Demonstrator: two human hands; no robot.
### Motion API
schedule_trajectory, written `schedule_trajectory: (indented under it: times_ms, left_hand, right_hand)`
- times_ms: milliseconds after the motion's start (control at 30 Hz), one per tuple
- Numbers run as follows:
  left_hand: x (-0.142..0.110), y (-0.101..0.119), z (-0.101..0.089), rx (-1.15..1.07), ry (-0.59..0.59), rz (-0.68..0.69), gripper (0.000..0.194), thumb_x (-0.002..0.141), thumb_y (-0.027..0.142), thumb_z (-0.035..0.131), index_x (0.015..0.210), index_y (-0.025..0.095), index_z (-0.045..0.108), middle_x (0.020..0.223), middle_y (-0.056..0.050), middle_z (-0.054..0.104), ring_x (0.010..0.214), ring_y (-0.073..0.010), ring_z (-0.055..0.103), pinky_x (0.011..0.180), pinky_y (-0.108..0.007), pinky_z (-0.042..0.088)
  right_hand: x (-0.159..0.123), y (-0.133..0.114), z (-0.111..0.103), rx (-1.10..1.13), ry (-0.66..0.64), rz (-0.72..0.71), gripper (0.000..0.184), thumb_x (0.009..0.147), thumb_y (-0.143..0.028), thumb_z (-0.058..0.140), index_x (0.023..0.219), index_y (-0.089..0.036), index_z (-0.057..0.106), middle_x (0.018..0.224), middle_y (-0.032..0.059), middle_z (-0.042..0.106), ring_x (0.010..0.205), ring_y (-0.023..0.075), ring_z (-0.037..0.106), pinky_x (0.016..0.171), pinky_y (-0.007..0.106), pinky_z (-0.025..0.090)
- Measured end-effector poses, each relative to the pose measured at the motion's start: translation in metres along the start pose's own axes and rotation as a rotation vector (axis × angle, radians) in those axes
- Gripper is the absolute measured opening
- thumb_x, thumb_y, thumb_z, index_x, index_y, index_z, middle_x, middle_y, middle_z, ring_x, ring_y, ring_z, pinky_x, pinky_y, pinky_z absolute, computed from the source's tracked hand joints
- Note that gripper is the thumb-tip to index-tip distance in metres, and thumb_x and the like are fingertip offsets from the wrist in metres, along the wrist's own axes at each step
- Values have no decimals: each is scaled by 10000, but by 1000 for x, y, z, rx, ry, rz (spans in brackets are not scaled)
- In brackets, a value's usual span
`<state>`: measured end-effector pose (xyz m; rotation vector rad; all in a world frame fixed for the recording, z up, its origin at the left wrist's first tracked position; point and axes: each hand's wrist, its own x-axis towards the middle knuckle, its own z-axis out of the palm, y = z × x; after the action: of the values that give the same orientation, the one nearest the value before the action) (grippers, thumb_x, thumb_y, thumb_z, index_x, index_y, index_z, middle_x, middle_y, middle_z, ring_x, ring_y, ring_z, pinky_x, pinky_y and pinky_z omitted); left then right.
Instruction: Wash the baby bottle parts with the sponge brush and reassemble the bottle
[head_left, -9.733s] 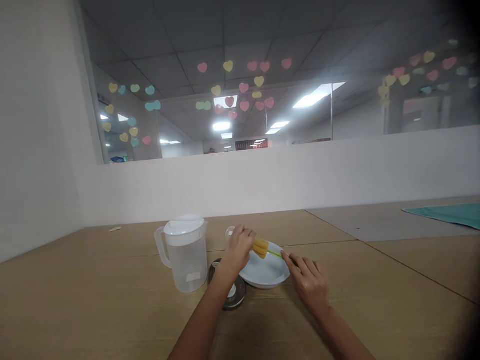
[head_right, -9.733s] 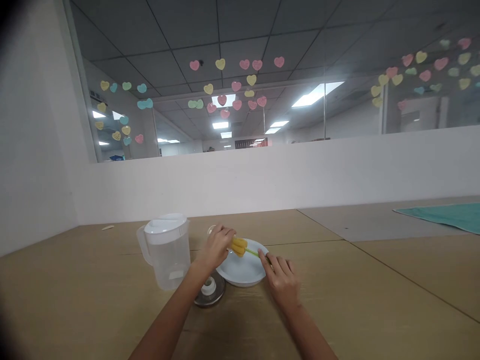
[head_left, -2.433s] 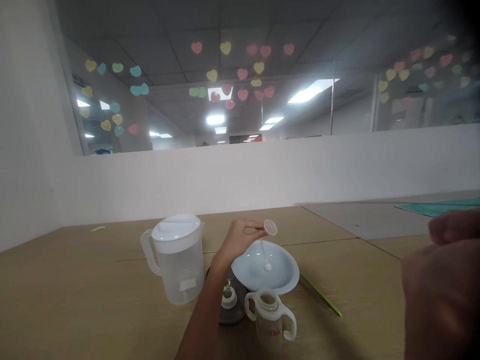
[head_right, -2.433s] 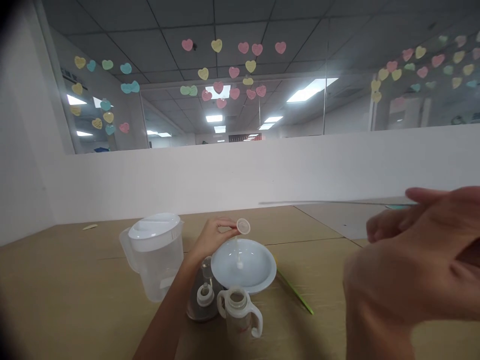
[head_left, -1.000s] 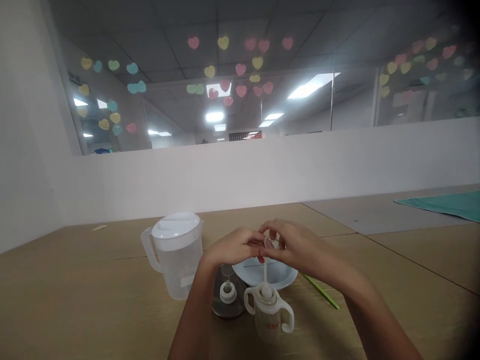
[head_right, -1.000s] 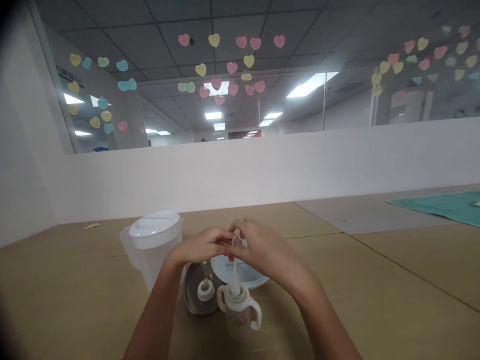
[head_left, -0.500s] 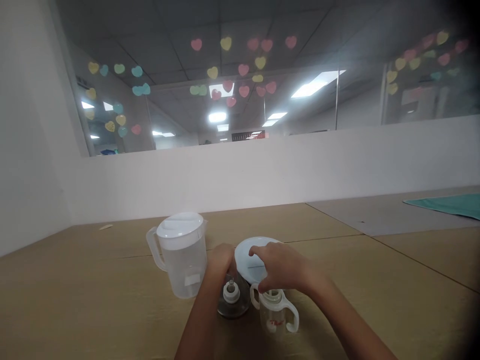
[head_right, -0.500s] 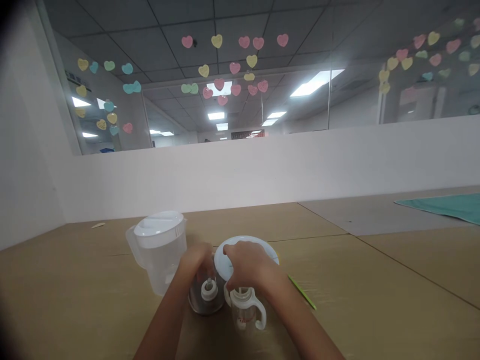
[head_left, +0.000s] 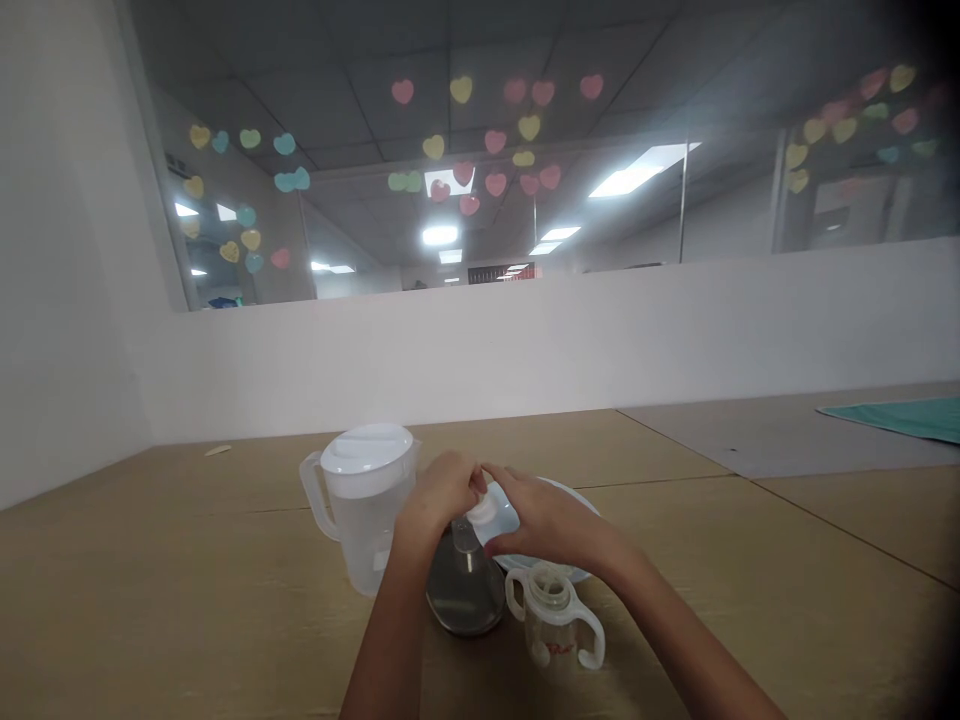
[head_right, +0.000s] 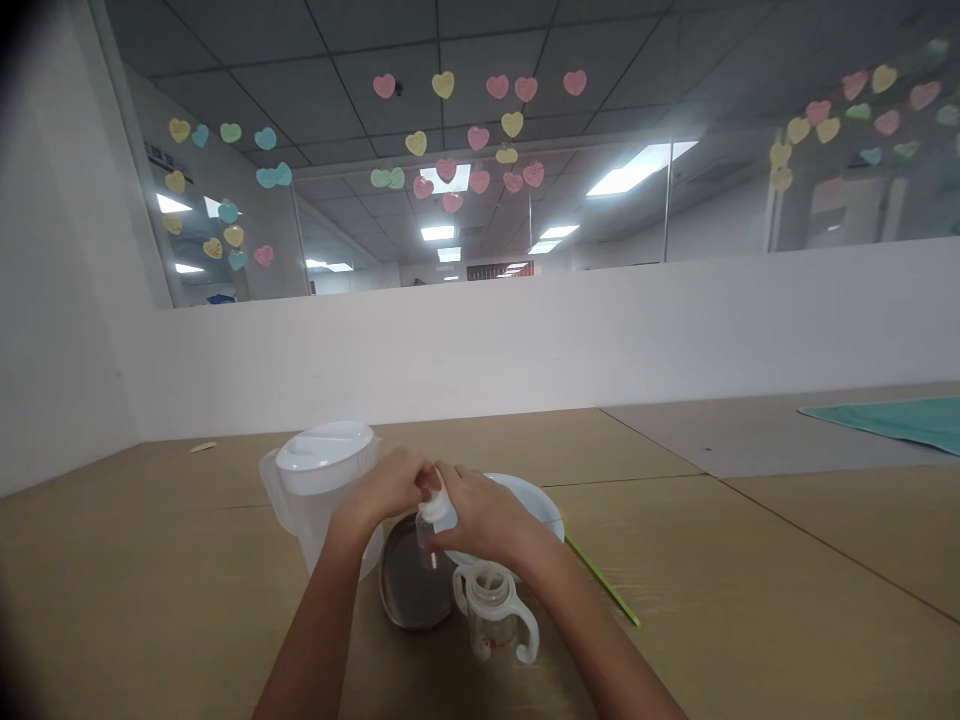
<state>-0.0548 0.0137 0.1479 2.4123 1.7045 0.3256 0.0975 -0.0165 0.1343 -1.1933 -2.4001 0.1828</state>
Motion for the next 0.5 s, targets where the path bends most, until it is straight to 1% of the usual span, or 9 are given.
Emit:
schedule_trajectory:
  times_ms: [67,100,133,200,233,300,367,433,500]
  left_hand:
    - [-10,8,-7,-61,195,173,212,732,101,486,824,171,664,856,-45,679,804,-156,601,695,-236,426]
    - [-15,13,-10,-95,270,242,187,737,116,488,791,174,657,825,-35,675,780,-155,596,677,-236,419]
    - [-19,18,-12,-126,330,295,167,739,129,493,776,179,647,808,-25,669,764,-152,591,665,-235,413]
    - [-28,28,-15,-158,406,366,159,746,128,486,794,196,621,803,1,656,749,-140,581,656,-230,404]
    - [-31,33,-16,-151,438,401,164,748,112,474,799,199,603,793,9,647,737,-134,574,653,-230,400]
    - [-38,42,-17,-102,493,486,188,737,59,439,782,195,562,775,14,623,730,-131,555,658,-233,394]
    - [-43,48,-17,-36,521,566,211,713,13,411,755,188,520,762,11,598,743,-134,535,673,-240,392]
    - [-46,50,-15,30,521,608,218,696,-9,400,735,185,491,738,10,574,745,-140,518,684,-250,393]
    - [-47,51,-13,90,505,611,217,689,-16,403,718,185,479,711,11,559,737,-148,509,692,-264,397]
  right_hand:
    - [10,7,8,74,151,-67,510,663,-273,641,1139,-194,476,1102,74,594,976,212,553,757,305,428]
    - [15,11,12,89,250,-73,445,681,-230,603,1108,-187,485,1074,72,602,940,198,562,740,299,432]
    - [20,16,15,90,334,-93,342,695,-191,560,1034,-188,513,1012,62,618,886,185,571,717,294,436]
    - [29,27,20,51,523,-171,134,687,-139,507,802,-204,533,790,23,623,744,169,566,677,298,436]
    - [32,33,21,14,653,-219,94,680,-131,499,727,-211,515,724,14,605,715,169,556,695,314,436]
    - [35,44,22,-53,850,-349,86,694,-133,499,691,-219,498,685,9,590,710,168,554,774,355,434]
    - [34,52,23,-96,943,-456,88,719,-138,509,743,-223,513,712,8,604,719,159,563,852,383,417]
    - [32,56,23,-108,958,-503,97,737,-150,517,791,-229,524,735,5,617,715,149,571,885,390,409]
    - [29,58,25,-90,942,-512,85,738,-170,521,792,-235,530,735,2,620,706,147,576,889,395,408]
